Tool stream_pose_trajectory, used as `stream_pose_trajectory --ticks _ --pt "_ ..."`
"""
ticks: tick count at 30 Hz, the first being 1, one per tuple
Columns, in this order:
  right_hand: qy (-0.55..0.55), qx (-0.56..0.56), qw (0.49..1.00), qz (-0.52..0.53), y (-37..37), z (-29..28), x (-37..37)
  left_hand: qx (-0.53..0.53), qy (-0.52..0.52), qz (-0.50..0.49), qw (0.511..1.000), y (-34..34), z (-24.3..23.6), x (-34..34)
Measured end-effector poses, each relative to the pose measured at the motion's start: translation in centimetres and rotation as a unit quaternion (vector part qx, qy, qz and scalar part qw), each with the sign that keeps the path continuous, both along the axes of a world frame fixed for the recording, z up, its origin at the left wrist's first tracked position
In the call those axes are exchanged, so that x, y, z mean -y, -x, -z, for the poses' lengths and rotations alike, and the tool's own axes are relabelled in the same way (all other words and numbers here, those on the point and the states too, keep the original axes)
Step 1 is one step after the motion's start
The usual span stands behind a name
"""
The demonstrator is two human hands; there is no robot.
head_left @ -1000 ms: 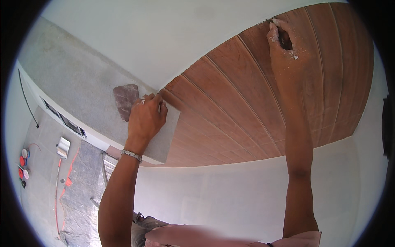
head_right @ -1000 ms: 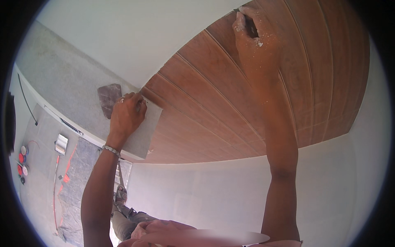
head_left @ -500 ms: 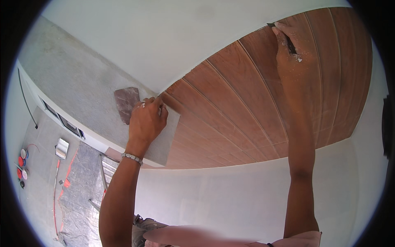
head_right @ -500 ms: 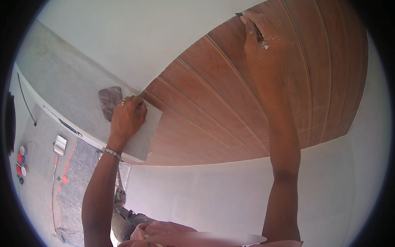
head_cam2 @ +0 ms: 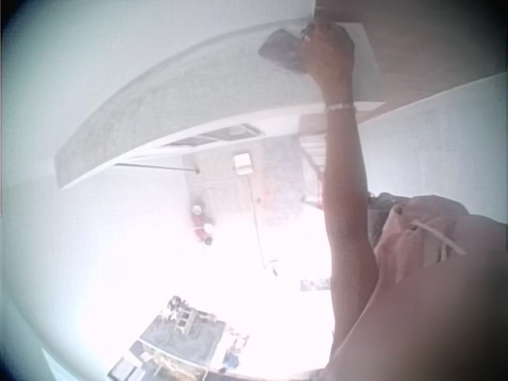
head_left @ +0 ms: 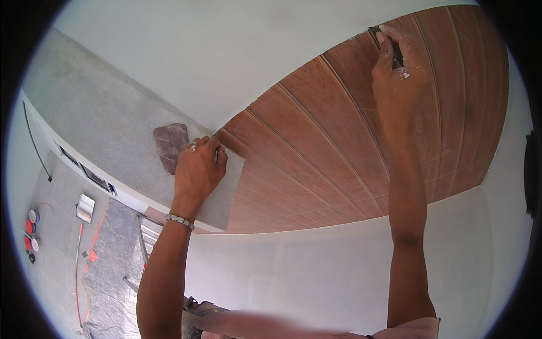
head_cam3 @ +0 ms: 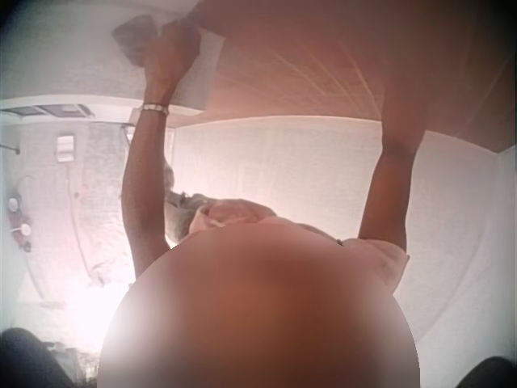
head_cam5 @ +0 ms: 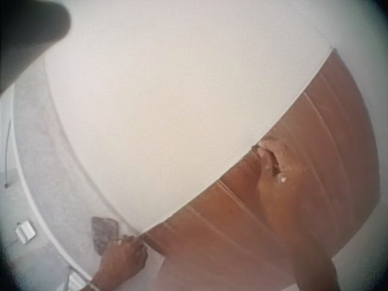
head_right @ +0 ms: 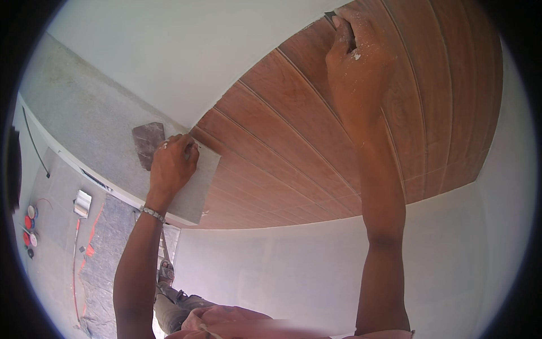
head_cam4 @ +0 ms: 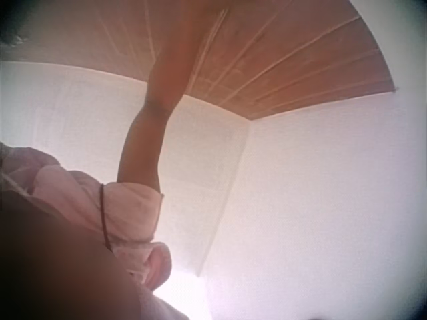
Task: The person applies grout to the joints between ceiling tiles using a small tool and a sponge. They work along the seams of the wood-patterned ceiling, smoothing and cleaning the grout lines while standing on a ladder.
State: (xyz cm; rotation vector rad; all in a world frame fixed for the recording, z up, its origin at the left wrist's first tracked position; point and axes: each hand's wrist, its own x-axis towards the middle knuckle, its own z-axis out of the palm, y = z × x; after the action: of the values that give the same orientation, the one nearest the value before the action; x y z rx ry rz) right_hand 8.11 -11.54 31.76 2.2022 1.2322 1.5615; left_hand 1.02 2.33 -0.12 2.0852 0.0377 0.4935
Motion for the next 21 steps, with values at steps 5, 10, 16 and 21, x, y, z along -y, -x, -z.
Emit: stream_pose_trajectory --ticks 5,10,16,21 --pt "0.012 -0.009 0.999 -0.037 -0.16 0.82 -0.15 0.014 0.010 0.001 1.000 -0.03 0.15 0.00" --pt "-0.001 0.019 0.999 -0.037 -0.69 0.56 -0.22 0.020 0.017 -0.003 1.000 0.08 0.24 0.03" --pt "-0.015 0.028 0.999 -0.043 -0.46 0.68 0.04 0.029 0.009 -0.003 1.000 0.01 0.32 0.04" --pt "0.001 0.002 0.999 -0.045 -0.35 0.73 0.00 0.024 0.007 -0.012 1.000 -0.23 0.42 0.15"
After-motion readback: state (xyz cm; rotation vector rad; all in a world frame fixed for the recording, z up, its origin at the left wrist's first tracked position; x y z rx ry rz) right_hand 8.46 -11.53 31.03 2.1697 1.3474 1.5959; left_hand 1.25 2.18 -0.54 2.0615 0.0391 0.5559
